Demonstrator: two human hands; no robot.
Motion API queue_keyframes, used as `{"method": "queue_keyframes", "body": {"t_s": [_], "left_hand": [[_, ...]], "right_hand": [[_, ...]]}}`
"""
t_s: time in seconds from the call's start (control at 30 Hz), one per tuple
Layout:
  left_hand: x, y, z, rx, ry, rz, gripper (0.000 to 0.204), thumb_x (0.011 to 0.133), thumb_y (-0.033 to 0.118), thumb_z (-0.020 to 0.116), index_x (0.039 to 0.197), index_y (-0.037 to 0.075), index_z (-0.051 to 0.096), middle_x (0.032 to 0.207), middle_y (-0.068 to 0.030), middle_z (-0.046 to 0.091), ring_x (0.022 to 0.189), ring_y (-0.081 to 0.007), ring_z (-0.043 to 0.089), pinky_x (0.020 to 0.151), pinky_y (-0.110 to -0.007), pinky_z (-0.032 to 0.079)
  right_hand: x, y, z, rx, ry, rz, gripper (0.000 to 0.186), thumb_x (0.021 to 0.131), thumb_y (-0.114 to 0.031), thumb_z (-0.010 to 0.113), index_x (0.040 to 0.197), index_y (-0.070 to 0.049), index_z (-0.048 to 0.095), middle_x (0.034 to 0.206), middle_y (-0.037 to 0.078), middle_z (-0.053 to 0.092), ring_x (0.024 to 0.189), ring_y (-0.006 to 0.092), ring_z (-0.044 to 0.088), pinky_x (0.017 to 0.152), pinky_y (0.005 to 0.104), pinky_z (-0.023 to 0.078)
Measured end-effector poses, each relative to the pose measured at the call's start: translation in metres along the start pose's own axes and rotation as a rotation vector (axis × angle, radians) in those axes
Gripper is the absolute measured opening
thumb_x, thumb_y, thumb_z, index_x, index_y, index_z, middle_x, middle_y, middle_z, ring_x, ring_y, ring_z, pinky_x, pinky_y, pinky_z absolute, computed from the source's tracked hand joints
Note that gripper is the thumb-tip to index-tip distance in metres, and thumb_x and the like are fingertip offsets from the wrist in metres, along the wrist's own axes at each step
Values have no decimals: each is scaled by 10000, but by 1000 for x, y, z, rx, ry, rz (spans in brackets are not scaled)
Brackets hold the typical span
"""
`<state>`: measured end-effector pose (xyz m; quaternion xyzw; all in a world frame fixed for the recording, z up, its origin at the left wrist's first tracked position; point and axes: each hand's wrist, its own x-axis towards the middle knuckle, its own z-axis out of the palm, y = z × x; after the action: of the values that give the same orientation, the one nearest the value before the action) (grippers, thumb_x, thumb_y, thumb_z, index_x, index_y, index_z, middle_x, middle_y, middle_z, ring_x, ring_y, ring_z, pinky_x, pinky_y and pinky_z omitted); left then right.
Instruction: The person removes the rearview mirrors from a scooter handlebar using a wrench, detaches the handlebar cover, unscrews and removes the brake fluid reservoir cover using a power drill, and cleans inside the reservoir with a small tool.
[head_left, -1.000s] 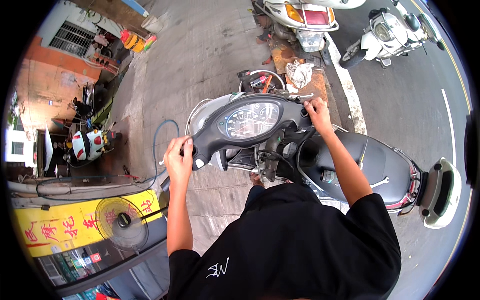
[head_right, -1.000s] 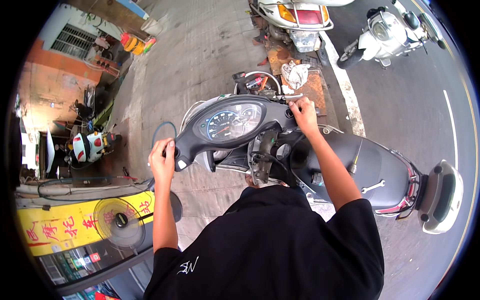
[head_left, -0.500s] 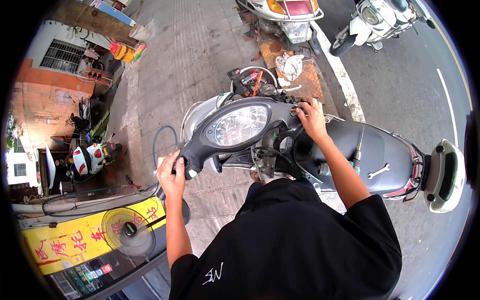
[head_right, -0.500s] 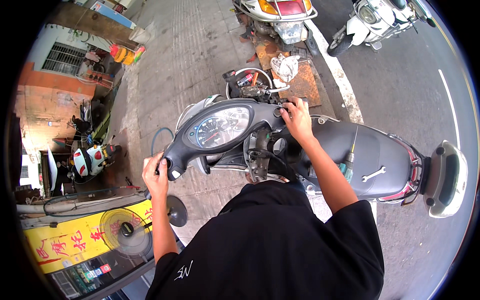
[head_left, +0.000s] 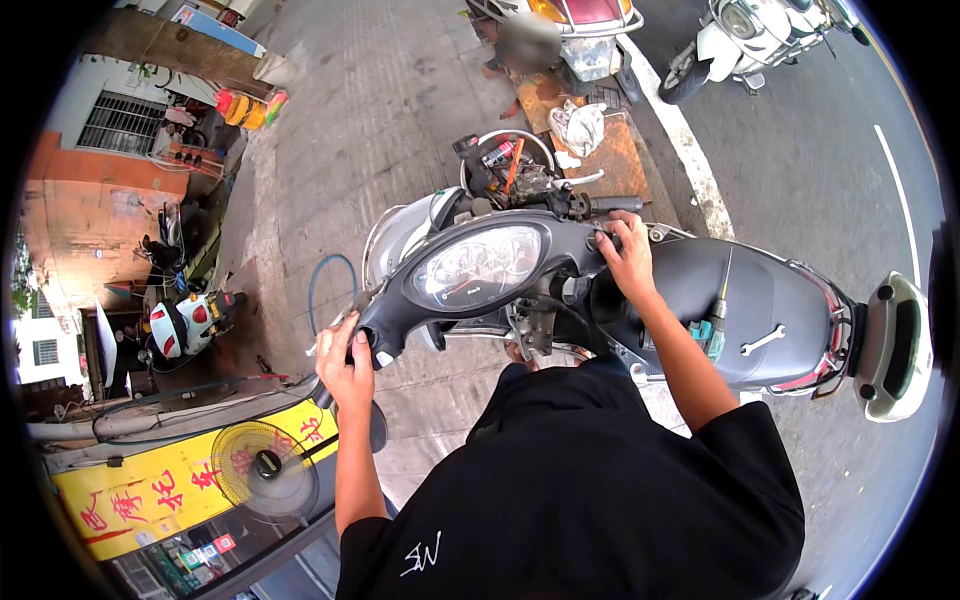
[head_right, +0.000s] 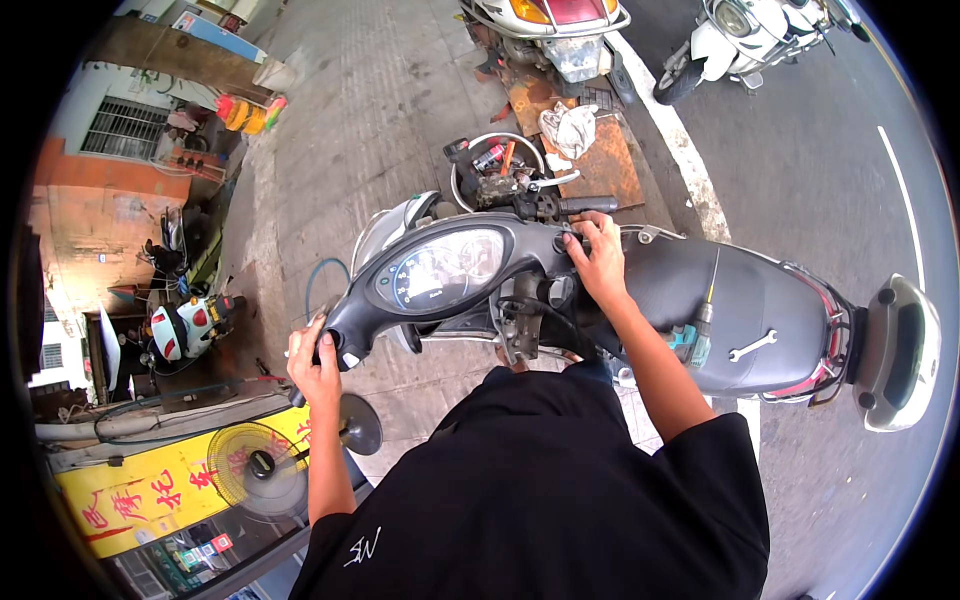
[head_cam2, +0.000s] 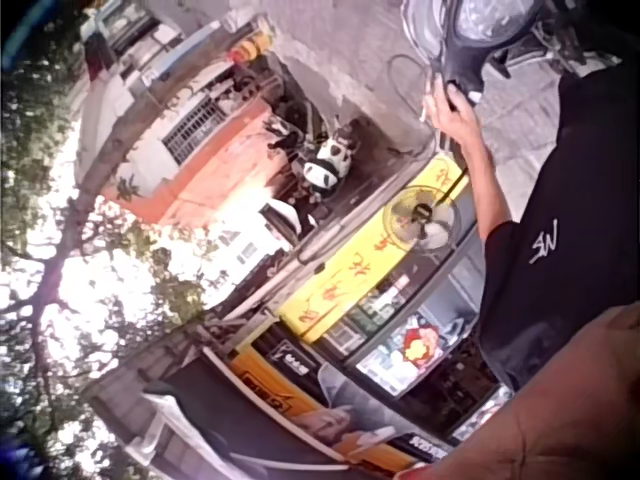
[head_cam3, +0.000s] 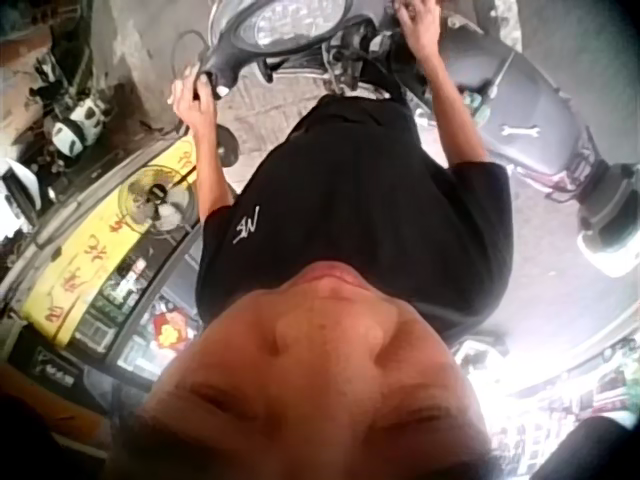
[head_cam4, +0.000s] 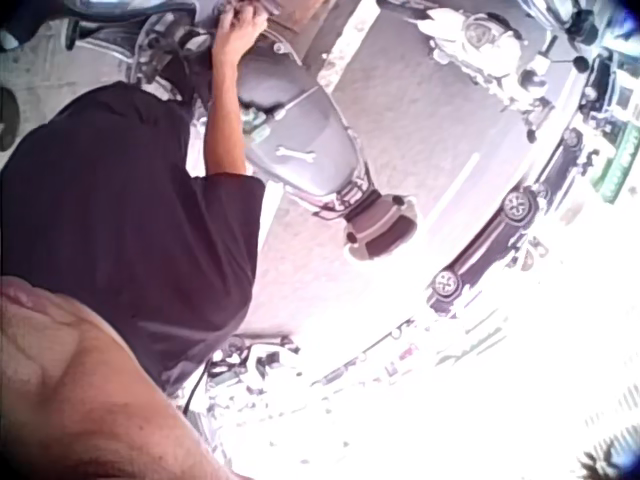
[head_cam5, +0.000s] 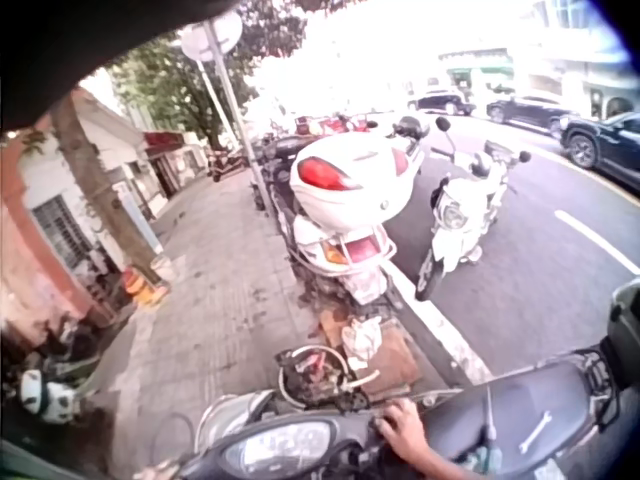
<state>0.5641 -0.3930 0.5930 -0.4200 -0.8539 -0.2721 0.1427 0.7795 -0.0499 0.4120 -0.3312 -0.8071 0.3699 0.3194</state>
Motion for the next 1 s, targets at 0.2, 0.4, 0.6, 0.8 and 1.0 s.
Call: {"method": "queue_keyframes", "body": {"t_s": [0.2,0.4,0.6,0.8,1.0], "left_hand": [[3,4,-1,2,9,64,225,789,23,611,999,-2,688,840,-140,625,814,-294,583,778,-378,456],[-1,0,-4,-64,4,61,182,789,58,625,944,-5,698,778,-135,604,788,-282,563,749,-366,455],[-15,14,-17,38,-176,-54,359,814,101,643,1162,19,624,1057,-189,589,1002,-328,550,928,-401,408],[-3,10,-32,-88,-323,-203,578,785,128,696,1319,36,493,1266,-183,511,1147,-320,534,962,-387,443],[-9,-24,-56,-6,-544,-312,608,677,223,803,1187,-1,561,970,-201,666,879,-348,660,790,-395,507]], "right_hand": [[0,10,11,199,-15,168,201,888,-199,628,935,-10,578,856,119,574,712,244,571,661,336,463],[1,15,18,367,-50,276,217,881,-218,642,966,-26,589,752,93,542,638,179,512,634,325,447],[-4,6,8,279,-110,339,287,877,-223,644,1072,-18,595,837,112,606,674,186,559,666,320,470],[-9,20,9,401,-12,401,402,932,-255,613,1244,-33,488,1022,122,624,789,191,595,721,330,504],[-99,45,-60,606,-556,1170,264,974,-313,549,956,-52,585,831,51,618,745,128,595,652,252,490]]}}
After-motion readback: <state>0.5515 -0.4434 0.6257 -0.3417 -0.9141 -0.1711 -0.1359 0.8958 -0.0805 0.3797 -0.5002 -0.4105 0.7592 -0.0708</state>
